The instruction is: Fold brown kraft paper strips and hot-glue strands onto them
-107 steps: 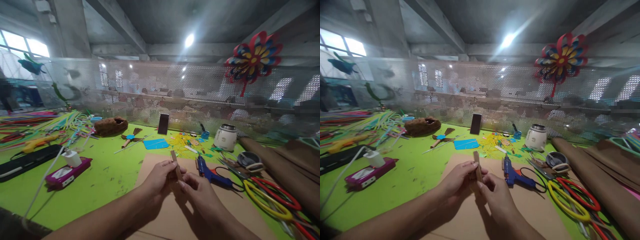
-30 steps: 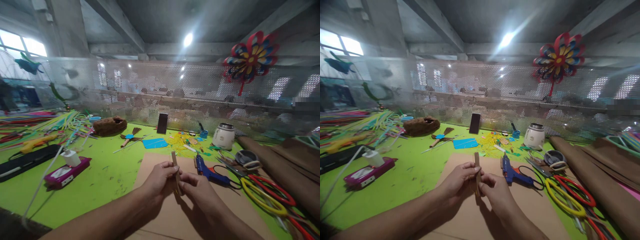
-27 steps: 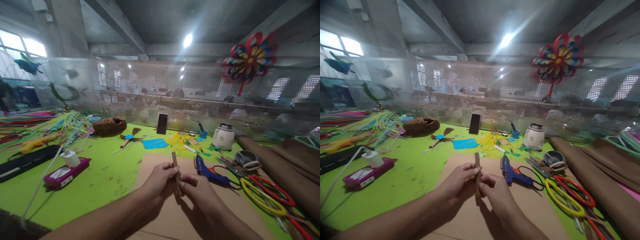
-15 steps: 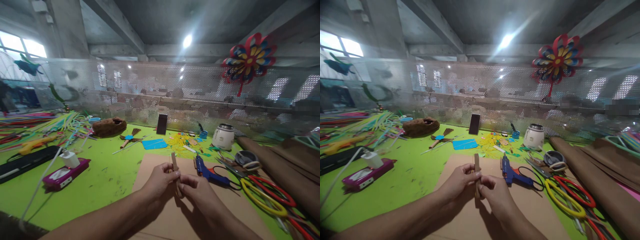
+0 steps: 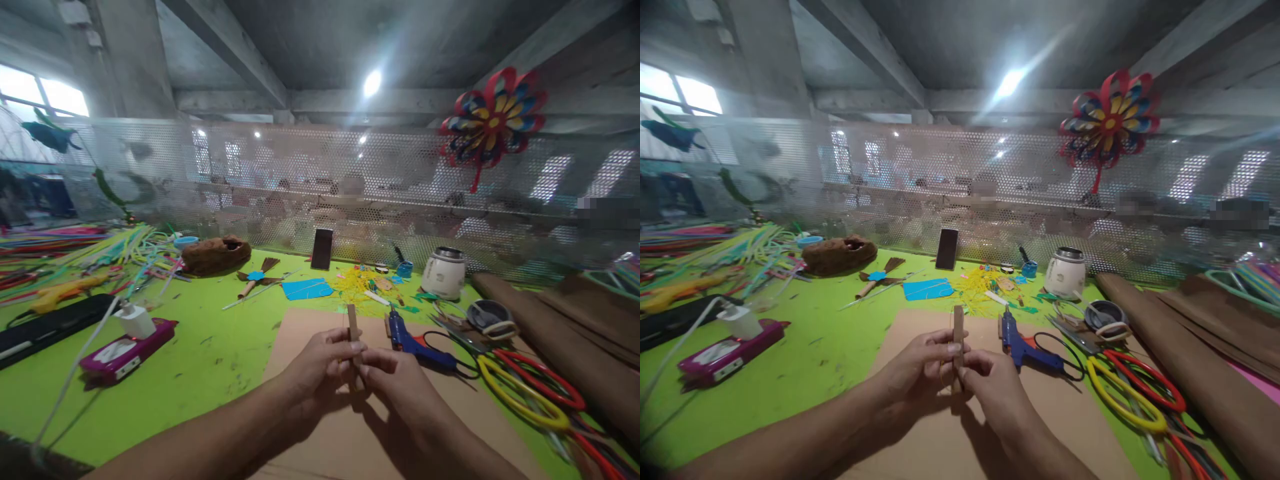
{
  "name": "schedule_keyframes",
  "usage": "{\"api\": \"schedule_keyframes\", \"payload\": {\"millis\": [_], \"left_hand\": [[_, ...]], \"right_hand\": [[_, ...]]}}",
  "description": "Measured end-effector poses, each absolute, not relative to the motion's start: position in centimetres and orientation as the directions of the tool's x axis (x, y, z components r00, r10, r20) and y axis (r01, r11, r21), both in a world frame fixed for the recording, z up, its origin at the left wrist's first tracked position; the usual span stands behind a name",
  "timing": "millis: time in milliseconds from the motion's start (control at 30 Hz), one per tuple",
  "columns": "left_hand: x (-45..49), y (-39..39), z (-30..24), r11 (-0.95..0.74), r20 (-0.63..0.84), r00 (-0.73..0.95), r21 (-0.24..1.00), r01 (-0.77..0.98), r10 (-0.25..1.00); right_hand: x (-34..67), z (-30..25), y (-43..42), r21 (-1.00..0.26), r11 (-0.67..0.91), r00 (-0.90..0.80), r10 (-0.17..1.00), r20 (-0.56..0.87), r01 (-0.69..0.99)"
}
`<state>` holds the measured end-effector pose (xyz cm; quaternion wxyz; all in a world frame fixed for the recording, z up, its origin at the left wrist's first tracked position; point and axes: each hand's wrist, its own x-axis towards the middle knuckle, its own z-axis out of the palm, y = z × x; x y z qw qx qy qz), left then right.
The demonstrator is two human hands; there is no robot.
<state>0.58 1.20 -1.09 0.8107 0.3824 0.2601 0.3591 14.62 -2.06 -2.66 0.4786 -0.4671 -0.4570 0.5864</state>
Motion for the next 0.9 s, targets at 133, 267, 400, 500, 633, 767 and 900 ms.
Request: {"api": "schedule_keyframes", "payload": {"millis": [133, 267, 400, 500, 633, 767, 900], "left_hand": [[1.1, 1.7, -1.5, 0.387, -0.107, 0.547, 0.816, -0.43, 0.831], [1.3, 2.0, -1.8, 0.338, -0.09, 0.499, 0.836, -0.432, 0.862], [1.3, 2.1, -1.9, 0.321, -0.097, 0.462, 0.841, -0.435, 0.882], [1.3, 2.2, -1.9, 0.317, -0.121, 0.425, 0.846, -0.429, 0.897], [1.1, 2.2, -2.0, 0.335, -0.143, 0.435, 0.851, -0.404, 0.889], [1.0, 2.3, -2.2, 0.342, -0.11, 0.472, 0.83, -0.441, 0.875], [1.0, 2.3, -2.0, 0.362, -0.152, 0.434, 0.815, -0.453, 0.888]], "right_hand": [[14.5, -2.9, -2.1, -0.992, -0.099, -0.087, 0.992, -0.092, -0.082], [14.4, -3.2, -1.9, -0.999, -0.047, -0.085, 0.995, -0.045, -0.016], [14.1, -3.1, -1.9, -0.996, 0.032, -0.091, 0.996, 0.025, 0.08], [13.9, -3.0, -2.0, -0.978, 0.073, -0.043, 0.997, 0.066, 0.197], [13.7, -2.6, -2.7, -0.917, 0.216, 0.033, 0.97, 0.241, 0.334], [13.8, -2.0, -3.7, -0.627, 0.527, -0.136, 0.816, 0.562, 0.574], [13.9, -1.4, -4.3, -0.301, 0.617, -0.34, 0.704, 0.624, 0.727]]}}
